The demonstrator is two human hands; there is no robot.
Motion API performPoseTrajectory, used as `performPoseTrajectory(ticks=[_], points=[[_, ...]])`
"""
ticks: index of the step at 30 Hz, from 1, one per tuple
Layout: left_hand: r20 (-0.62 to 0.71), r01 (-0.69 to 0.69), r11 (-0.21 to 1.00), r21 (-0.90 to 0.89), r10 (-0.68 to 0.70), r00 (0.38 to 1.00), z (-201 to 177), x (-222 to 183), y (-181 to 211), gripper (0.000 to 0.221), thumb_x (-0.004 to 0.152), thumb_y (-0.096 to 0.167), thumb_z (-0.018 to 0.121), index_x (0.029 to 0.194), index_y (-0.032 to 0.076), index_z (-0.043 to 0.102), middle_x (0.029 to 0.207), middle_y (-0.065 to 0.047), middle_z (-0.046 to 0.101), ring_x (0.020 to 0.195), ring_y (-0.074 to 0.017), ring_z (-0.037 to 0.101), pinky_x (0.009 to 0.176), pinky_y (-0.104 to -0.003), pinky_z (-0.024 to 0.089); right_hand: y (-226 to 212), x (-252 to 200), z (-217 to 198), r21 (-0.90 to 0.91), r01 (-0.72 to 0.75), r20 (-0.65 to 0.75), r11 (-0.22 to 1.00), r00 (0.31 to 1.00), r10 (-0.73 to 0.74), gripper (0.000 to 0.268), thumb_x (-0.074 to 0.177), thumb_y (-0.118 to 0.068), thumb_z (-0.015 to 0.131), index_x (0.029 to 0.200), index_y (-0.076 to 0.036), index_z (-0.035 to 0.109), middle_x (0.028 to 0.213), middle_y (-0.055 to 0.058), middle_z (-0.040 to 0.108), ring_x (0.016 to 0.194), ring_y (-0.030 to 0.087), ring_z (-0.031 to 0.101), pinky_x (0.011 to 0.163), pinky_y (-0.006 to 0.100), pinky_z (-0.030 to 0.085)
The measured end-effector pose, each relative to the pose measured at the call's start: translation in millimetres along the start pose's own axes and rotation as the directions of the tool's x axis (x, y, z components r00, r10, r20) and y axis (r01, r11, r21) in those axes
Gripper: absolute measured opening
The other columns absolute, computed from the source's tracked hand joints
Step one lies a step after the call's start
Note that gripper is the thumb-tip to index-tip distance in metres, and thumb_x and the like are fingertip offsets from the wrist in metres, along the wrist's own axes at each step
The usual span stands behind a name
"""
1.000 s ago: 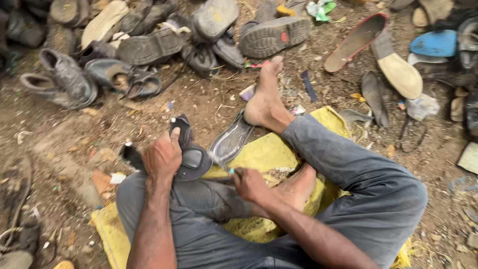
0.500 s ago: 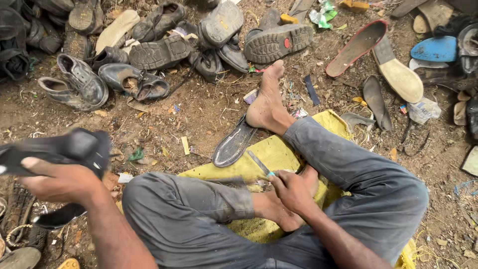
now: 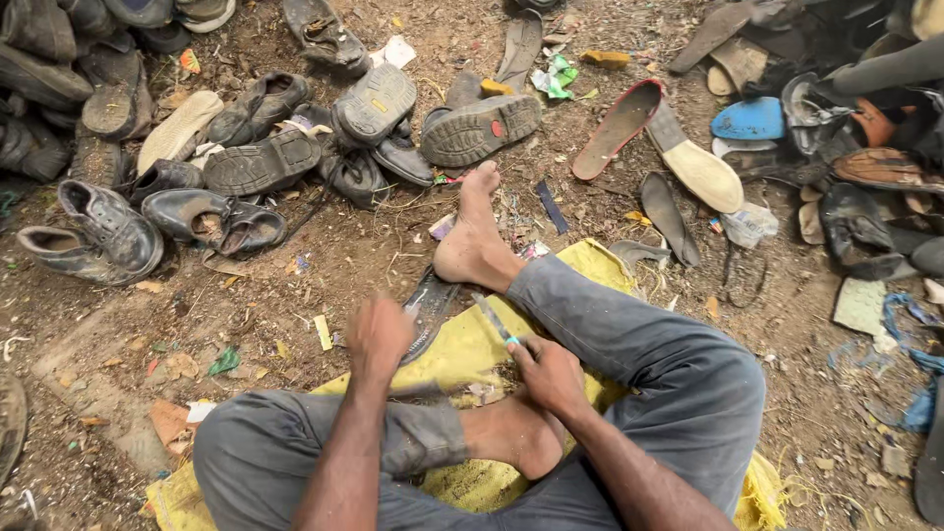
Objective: The person sits on the ground and uses a small screwdriver-like tool and adhesive to repair the sole and upper of various worn shoes, prying parts apart and applying pressure.
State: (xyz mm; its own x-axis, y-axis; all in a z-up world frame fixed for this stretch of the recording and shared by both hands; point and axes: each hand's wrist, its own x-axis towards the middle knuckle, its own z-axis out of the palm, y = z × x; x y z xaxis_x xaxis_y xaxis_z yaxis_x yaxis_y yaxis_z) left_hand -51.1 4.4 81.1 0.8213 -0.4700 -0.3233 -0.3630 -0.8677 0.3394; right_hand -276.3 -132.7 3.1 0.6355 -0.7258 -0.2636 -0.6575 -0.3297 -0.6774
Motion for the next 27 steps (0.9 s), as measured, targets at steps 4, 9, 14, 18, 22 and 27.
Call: performPoseTrajectory(ticks=[4,9,14,18,22,27], points=[[-0.114,0.155,0.986,-0.063,-0.162,0.98,66,12,-64,0.057,0.076,0.04,0.085,0.11,-0.003,0.07,0.117,-0.025,0.066,0.105,-0.0436,0.066,0.087,-0.054,0.052,-7,14,16,0.264,0.047,0.128,0.963,0.988,-0.084,0.028,0.099,-0.026,0.064,0.092,0.001,0.069,0.068,0.015,0.062,0.065,0.023,0.056,0.065,0.038,0.048],[0.015,0.214,0.776,-0.593,-0.254,0.967,78,30,-75,0.043,0.084,0.031,0.076,0.106,-0.004,0.068,0.105,-0.019,0.067,0.088,-0.0364,0.07,0.071,-0.048,0.057,-14,18,32,0.27,0.027,0.206,0.963,0.975,-0.084,0.035,0.099,-0.029,0.064,0.085,0.004,0.063,0.063,0.011,0.06,0.061,0.018,0.056,0.062,0.036,0.049],[0.187,0.252,0.248,-0.936,-0.257,0.948,78,12,-78,0.03,0.091,0.022,0.067,0.102,-0.006,0.066,0.093,-0.014,0.068,0.072,-0.0291,0.074,0.054,-0.043,0.061,-8,18,29,0.285,0.155,0.123,0.946,0.973,-0.196,0.031,0.097,-0.028,0.063,0.089,0.001,0.067,0.067,0.012,0.063,0.061,0.019,0.058,0.062,0.038,0.049],[-0.142,0.041,0.605,-0.795,-0.252,0.957,-7,-25,-174,0.031,0.095,0.023,0.065,0.099,-0.006,0.073,0.094,-0.017,0.073,0.076,-0.0298,0.074,0.057,-0.038,0.062,-6,18,26,0.233,0.22,0.076,0.947,0.967,-0.244,0.031,0.096,-0.029,0.064,0.091,0.001,0.069,0.067,0.012,0.062,0.06,0.019,0.056,0.062,0.039,0.048],[-0.464,0.075,0.765,-0.639,-0.461,0.756,-99,-65,-265,0.028,0.097,0.023,0.065,0.107,-0.003,0.071,0.098,-0.015,0.073,0.081,-0.0269,0.072,0.06,-0.036,0.06,-16,21,34,0.242,0.065,0.197,0.968,0.974,-0.115,0.04,0.099,-0.032,0.063,0.082,0.004,0.066,0.061,0.013,0.058,0.06,0.018,0.051,0.059,0.04,0.047],[-0.581,-0.106,0.624,-0.774,-0.634,0.51,-124,-19,-284,0.028,0.099,0.023,0.064,0.116,0.002,0.069,0.103,-0.012,0.072,0.087,-0.0232,0.07,0.064,-0.034,0.057,-31,19,63,0.333,-0.186,0.394,0.925,0.918,0.043,0.025,0.096,-0.03,0.061,0.094,-0.007,0.07,0.063,0.01,0.06,0.056,0.018,0.051,0.056,0.041,0.044]])
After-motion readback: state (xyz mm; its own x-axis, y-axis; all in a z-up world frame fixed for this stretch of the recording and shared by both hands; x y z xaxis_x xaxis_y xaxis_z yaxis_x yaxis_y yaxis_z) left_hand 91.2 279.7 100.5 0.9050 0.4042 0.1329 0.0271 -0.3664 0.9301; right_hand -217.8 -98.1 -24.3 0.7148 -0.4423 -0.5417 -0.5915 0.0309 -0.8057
